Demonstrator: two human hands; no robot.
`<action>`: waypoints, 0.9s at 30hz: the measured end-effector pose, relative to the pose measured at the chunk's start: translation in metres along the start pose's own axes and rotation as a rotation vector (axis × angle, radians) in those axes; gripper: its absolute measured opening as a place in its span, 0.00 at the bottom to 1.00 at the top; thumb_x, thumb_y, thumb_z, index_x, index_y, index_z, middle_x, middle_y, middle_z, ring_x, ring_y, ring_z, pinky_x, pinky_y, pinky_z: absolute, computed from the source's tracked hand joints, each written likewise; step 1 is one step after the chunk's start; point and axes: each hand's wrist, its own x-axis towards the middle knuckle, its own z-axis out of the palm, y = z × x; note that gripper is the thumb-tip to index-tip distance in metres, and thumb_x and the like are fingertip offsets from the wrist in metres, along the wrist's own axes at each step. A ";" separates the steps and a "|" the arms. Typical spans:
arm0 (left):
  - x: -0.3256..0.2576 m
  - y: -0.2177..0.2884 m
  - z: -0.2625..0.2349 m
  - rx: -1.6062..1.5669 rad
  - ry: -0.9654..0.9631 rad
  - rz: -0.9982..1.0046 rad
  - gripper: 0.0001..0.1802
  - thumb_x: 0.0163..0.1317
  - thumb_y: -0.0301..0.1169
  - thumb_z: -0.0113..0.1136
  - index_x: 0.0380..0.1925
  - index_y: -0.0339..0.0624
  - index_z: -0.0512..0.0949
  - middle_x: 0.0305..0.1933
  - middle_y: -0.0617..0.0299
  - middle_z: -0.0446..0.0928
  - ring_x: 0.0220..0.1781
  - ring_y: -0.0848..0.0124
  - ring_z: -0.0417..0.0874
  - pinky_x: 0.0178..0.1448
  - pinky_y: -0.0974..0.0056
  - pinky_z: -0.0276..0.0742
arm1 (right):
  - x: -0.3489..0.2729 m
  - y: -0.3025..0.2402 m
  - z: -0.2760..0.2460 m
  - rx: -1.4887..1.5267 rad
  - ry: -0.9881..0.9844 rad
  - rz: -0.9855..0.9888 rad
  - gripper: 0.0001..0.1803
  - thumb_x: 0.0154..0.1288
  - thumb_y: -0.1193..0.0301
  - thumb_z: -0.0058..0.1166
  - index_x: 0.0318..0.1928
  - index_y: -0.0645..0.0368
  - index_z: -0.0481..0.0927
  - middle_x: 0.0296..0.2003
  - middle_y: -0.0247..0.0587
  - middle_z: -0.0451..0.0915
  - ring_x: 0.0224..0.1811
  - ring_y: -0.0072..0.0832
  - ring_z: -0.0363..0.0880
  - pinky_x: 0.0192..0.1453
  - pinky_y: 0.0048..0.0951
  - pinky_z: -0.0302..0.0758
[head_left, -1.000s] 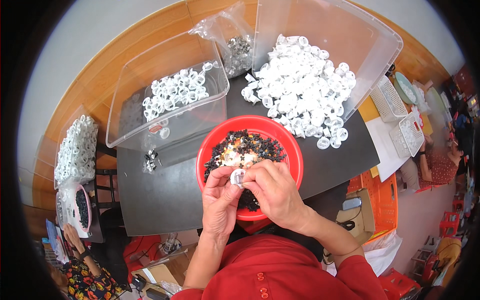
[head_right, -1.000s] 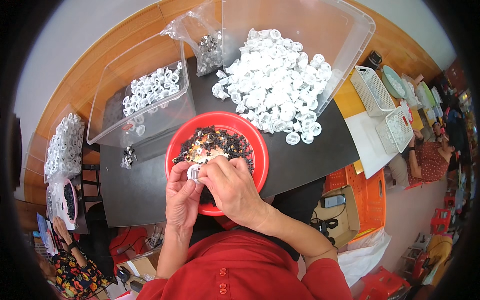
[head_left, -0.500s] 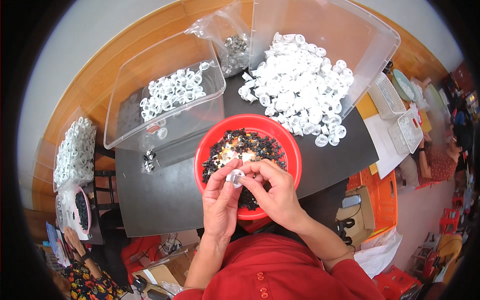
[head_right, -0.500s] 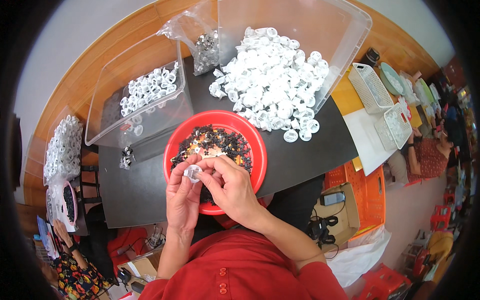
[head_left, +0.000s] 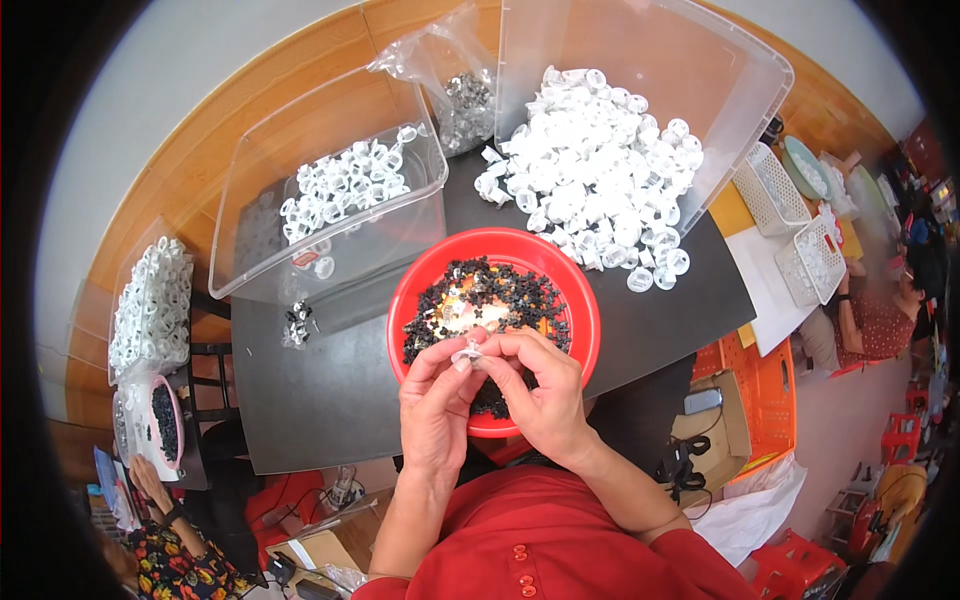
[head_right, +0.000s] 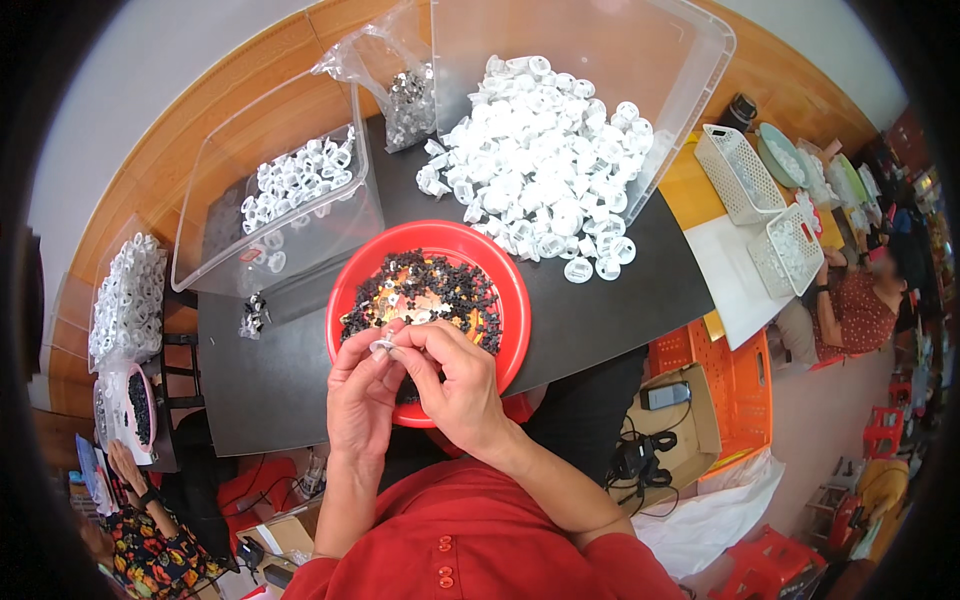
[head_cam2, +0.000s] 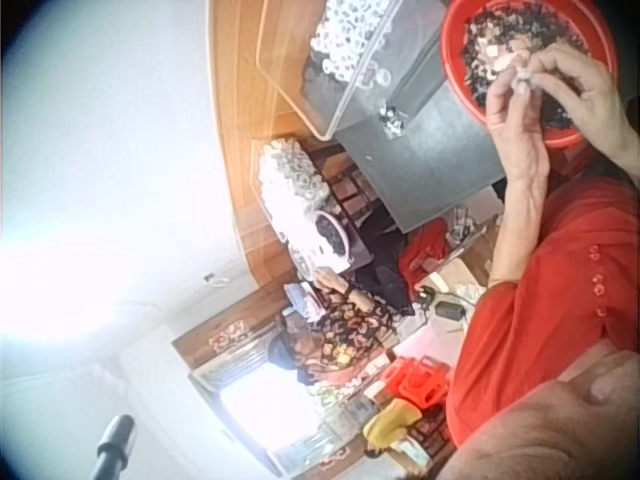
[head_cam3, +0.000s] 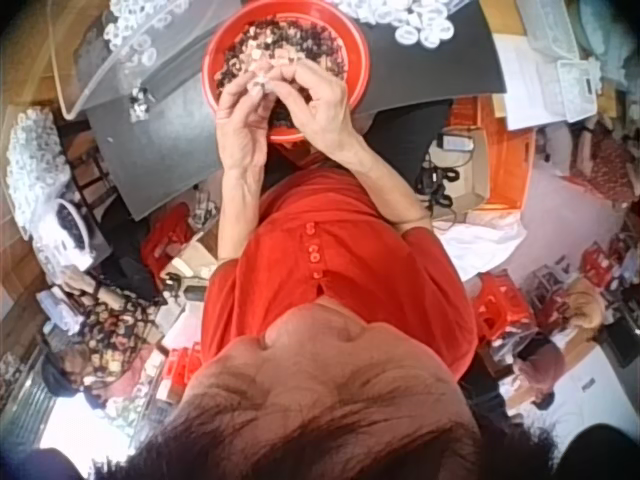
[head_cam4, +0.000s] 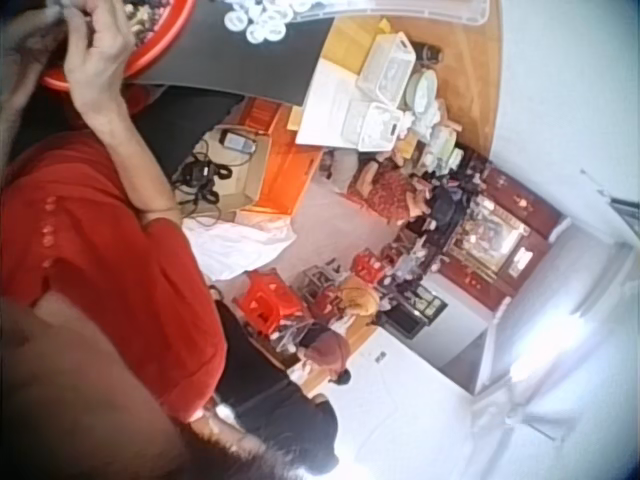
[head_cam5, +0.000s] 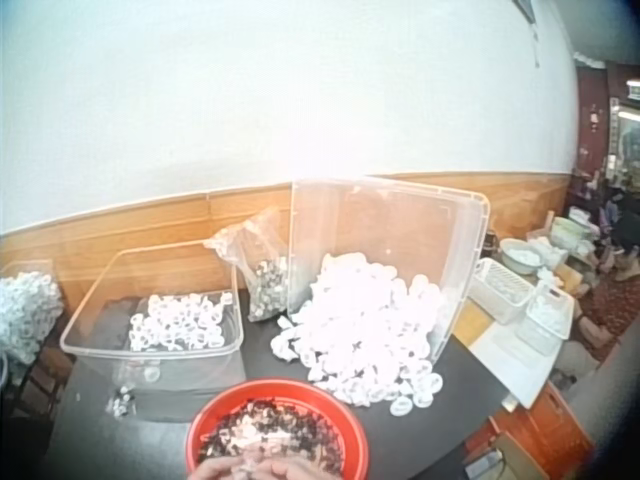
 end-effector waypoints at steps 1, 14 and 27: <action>0.000 0.003 0.003 0.000 -0.003 0.000 0.15 0.63 0.20 0.53 0.49 0.38 0.77 0.55 0.47 0.77 0.55 0.64 0.79 0.58 0.61 0.79 | 0.000 0.000 -0.001 -0.001 0.002 -0.002 0.04 0.63 0.79 0.54 0.39 0.66 0.78 0.34 0.42 0.78 0.31 0.25 0.79 0.34 0.23 0.75; -0.004 0.027 -0.018 0.059 0.108 -0.010 0.16 0.62 0.20 0.52 0.50 0.29 0.75 0.47 0.43 0.79 0.46 0.59 0.84 0.50 0.66 0.83 | 0.049 0.008 -0.024 -0.222 -0.134 -0.071 0.04 0.62 0.76 0.55 0.36 0.65 0.79 0.32 0.46 0.77 0.33 0.40 0.79 0.37 0.35 0.75; -0.001 0.030 -0.019 0.084 0.157 -0.031 0.17 0.63 0.21 0.52 0.53 0.29 0.73 0.49 0.45 0.78 0.48 0.61 0.83 0.51 0.68 0.82 | 0.082 0.043 -0.013 -0.860 -0.306 -0.293 0.04 0.56 0.73 0.56 0.33 0.56 0.81 0.31 0.38 0.74 0.35 0.36 0.75 0.39 0.37 0.66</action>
